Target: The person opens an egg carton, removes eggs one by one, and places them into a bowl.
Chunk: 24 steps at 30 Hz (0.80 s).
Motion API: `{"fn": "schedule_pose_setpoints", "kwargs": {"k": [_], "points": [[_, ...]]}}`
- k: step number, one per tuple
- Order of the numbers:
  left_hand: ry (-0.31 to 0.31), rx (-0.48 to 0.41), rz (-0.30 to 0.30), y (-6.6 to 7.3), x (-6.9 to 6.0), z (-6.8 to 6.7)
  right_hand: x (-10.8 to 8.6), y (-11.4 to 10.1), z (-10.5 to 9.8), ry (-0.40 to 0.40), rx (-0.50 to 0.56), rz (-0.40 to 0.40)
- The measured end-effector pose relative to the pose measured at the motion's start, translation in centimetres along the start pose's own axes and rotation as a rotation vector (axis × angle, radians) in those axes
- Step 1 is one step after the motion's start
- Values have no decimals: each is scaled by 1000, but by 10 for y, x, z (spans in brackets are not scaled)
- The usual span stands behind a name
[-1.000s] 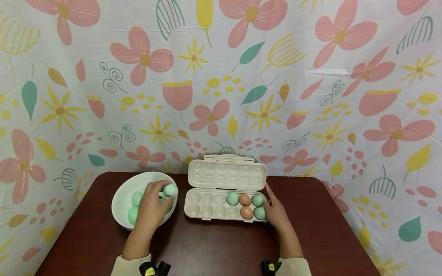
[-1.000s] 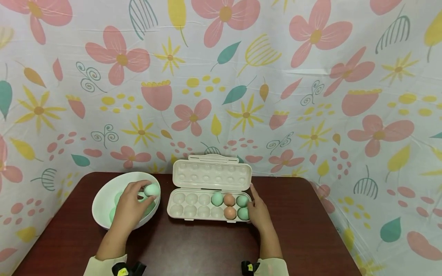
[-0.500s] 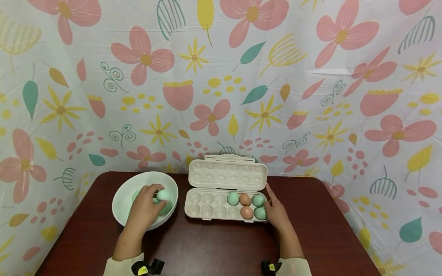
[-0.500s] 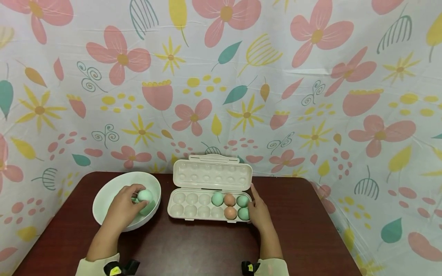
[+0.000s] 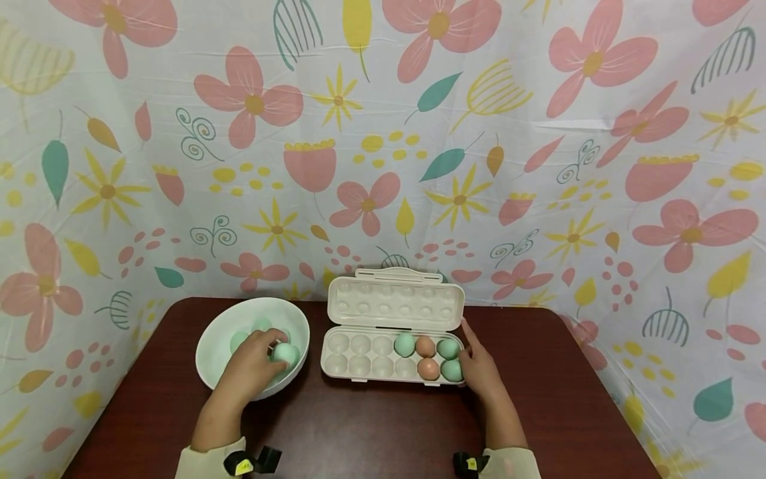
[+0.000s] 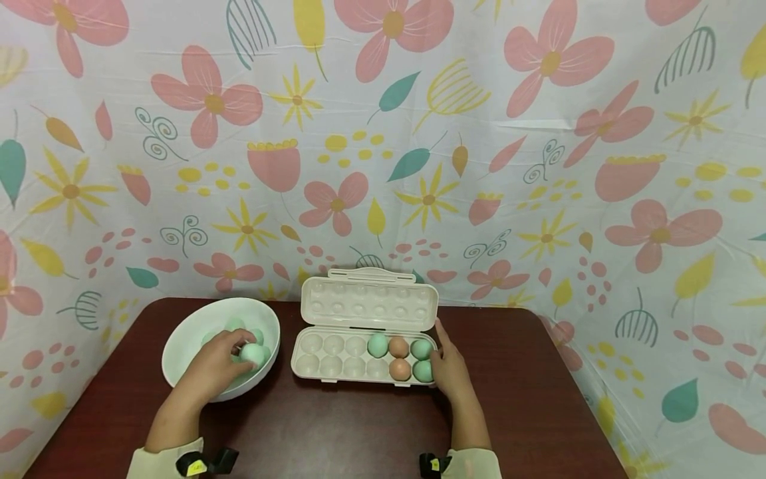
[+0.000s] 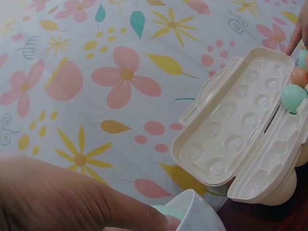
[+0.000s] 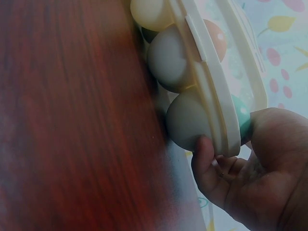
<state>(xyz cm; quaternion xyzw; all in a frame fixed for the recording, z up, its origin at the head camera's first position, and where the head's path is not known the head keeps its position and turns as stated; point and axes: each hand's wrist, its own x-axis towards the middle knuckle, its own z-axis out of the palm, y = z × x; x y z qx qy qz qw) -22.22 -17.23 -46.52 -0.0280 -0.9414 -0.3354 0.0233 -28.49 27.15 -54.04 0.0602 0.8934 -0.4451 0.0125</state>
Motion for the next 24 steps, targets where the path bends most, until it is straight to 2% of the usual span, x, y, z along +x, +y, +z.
{"fn": "schedule_pose_setpoints", "kwargs": {"k": [9, 24], "points": [[-52, -11, -3, -7, 0, 2, 0, -1, 0, -13, 3, -8], [-61, 4, 38, -11, 3, 10, 0, 0, 0, -31, 5, 8]]}}
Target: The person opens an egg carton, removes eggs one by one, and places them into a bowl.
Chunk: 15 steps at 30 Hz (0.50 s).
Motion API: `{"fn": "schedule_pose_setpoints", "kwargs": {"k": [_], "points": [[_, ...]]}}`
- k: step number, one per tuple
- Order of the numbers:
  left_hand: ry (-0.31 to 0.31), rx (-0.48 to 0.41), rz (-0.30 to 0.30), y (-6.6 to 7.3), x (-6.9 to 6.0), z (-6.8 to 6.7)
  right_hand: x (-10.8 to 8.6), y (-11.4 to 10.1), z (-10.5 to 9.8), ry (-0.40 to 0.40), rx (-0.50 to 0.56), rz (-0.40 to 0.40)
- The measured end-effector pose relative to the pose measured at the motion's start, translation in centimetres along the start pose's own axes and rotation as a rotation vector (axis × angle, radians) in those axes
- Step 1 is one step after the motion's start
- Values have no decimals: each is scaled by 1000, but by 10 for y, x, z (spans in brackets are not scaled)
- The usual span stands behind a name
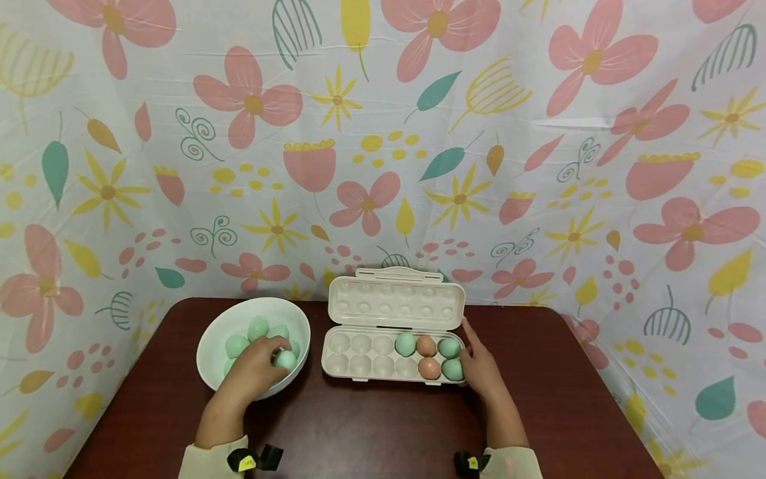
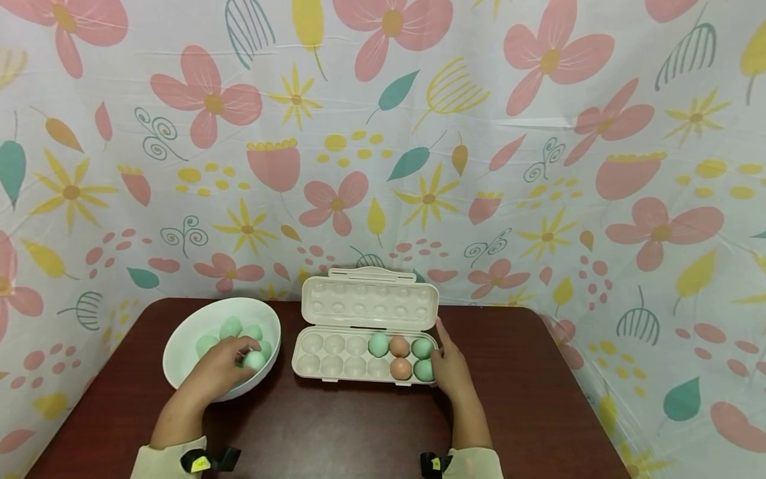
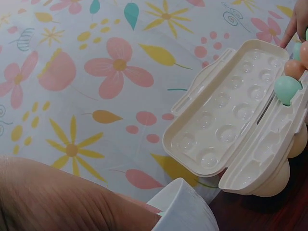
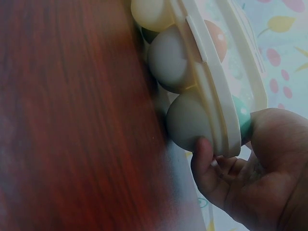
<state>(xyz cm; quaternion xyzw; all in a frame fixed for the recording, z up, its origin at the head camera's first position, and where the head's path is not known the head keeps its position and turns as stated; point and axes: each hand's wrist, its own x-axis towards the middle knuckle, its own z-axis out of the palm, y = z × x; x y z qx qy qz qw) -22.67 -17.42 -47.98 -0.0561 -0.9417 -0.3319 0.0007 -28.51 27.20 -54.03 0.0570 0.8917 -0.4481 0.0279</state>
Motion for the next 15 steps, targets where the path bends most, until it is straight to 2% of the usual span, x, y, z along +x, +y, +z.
{"fn": "schedule_pose_setpoints", "kwargs": {"k": [7, 15], "points": [[10, 17, 31, -2, 2, 4, 1, 1, 0, 5, -6, -5], [17, 54, 31, -4, 3, 8, 2, 3, 0, 2, -8, -8]]}}
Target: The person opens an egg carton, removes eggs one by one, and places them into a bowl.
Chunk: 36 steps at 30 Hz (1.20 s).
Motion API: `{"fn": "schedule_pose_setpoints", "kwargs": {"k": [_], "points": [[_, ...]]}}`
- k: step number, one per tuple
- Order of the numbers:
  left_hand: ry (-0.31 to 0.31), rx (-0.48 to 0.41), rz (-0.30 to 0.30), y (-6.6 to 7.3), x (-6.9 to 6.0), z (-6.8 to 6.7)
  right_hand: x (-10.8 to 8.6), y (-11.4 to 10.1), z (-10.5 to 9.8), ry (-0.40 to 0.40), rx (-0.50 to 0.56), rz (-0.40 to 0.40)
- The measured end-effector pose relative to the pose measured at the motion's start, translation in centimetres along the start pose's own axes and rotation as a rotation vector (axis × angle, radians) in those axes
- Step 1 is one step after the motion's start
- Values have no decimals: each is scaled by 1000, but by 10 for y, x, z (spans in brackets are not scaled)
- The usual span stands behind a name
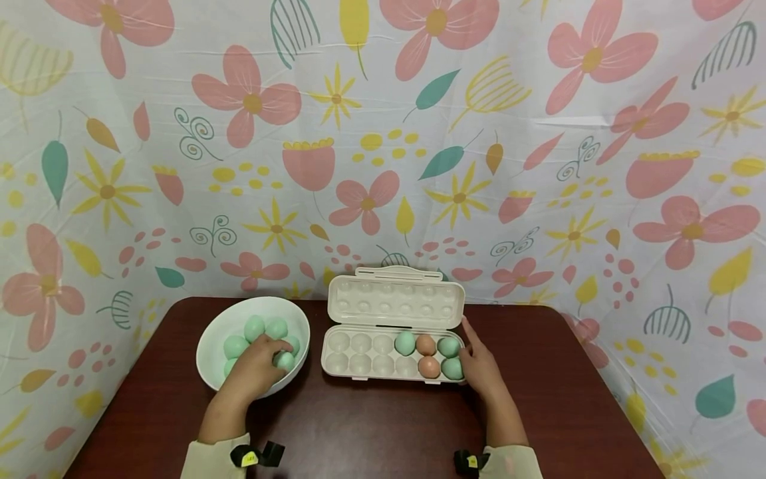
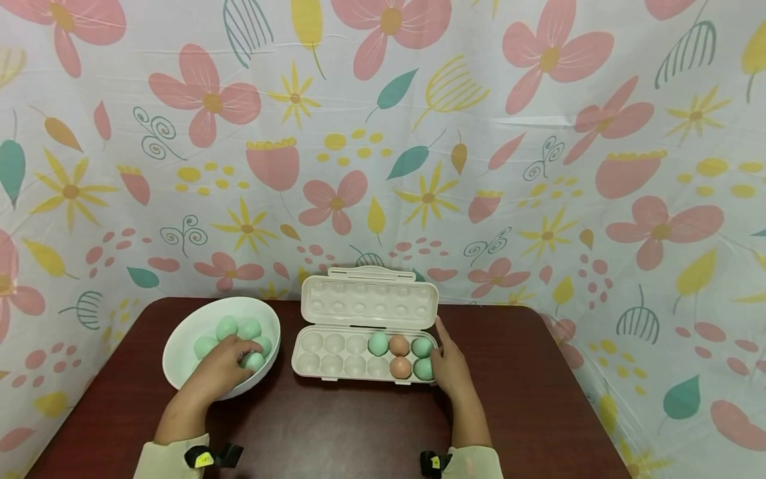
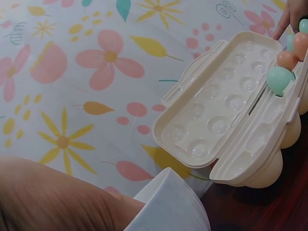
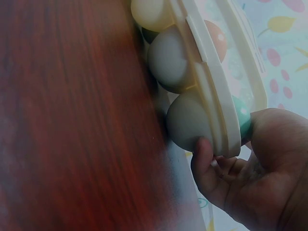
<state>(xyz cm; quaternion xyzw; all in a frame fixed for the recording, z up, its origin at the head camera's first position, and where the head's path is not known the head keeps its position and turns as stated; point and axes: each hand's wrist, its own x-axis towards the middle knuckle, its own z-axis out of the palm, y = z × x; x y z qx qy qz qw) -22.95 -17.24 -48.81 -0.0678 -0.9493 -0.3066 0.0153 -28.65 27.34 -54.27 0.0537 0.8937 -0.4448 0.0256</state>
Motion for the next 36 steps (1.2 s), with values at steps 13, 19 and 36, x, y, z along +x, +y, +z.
{"fn": "schedule_pose_setpoints", "kwargs": {"k": [13, 19, 36], "points": [[18, 26, -9, 1, 2, 3, -1, -1, -1, 0, -6, -3], [18, 33, -10, 0, 2, 4, -1, -1, -1, 6, 4, -4], [22, 0, -25, 4, 0, 0, -2, -3, 0, 22, -3, 0]]}}
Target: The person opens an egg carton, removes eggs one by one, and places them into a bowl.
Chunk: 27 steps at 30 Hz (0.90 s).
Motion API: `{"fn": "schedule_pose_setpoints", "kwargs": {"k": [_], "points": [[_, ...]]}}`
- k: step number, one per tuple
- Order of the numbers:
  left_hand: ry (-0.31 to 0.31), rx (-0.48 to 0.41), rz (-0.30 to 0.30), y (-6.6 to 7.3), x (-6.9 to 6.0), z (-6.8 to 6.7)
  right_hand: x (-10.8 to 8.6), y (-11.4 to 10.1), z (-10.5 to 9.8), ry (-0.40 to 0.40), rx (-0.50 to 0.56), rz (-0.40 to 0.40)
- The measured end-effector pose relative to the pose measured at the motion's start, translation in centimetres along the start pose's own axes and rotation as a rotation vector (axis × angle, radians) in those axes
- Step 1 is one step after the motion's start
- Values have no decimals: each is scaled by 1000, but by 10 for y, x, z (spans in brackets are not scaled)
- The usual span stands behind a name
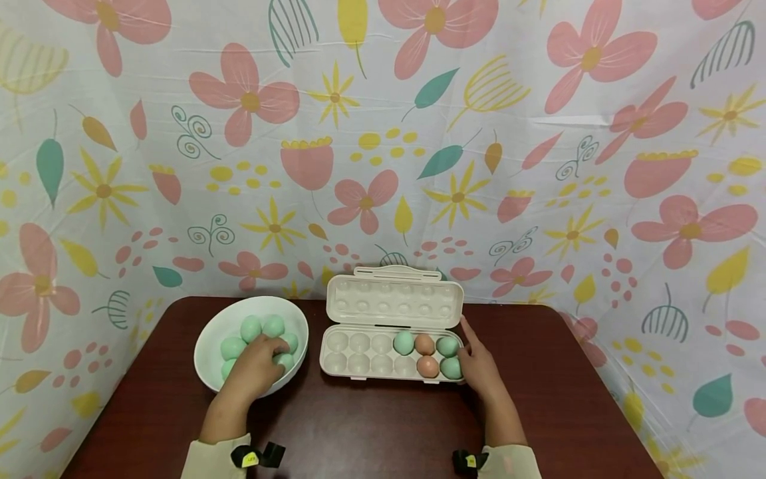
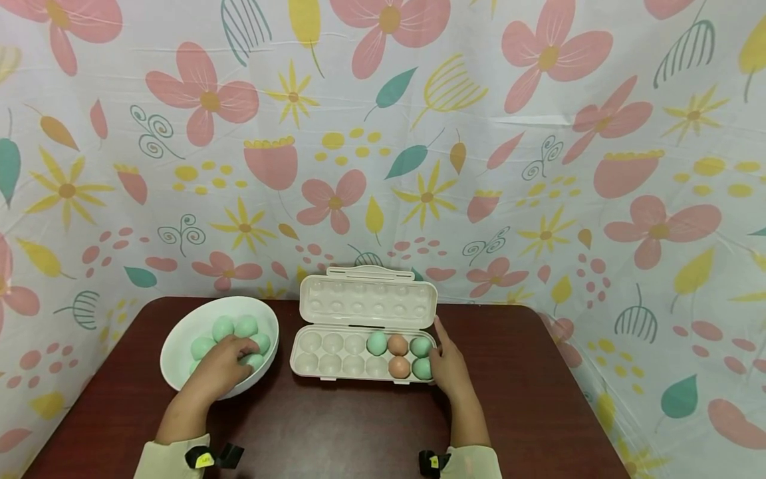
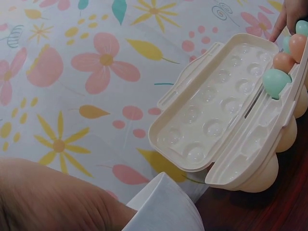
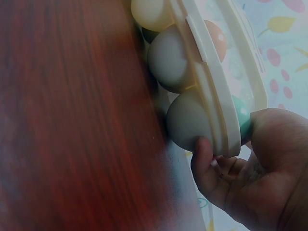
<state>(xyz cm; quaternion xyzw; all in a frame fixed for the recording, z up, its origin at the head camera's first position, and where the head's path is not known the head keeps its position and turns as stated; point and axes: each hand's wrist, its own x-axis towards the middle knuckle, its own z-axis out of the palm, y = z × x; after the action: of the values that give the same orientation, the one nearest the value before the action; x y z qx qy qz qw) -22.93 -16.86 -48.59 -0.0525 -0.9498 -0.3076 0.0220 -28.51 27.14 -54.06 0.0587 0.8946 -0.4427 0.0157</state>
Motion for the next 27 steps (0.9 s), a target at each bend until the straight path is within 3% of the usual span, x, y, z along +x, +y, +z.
{"fn": "schedule_pose_setpoints", "kwargs": {"k": [5, 11, 20, 27], "points": [[17, -31, -31, 3, 1, 0, 1, 0, 0, 1, -8, -1], [90, -57, -42, 9, 3, 3, 2, 2, 0, -9, 1, 0], [268, -90, 61, 26, 8, 8, 2, 1, 0, -12, 11, -4], [243, -115, 89, 42, 12, 15, 1, 2, -1, -12, -8, -5]]}}
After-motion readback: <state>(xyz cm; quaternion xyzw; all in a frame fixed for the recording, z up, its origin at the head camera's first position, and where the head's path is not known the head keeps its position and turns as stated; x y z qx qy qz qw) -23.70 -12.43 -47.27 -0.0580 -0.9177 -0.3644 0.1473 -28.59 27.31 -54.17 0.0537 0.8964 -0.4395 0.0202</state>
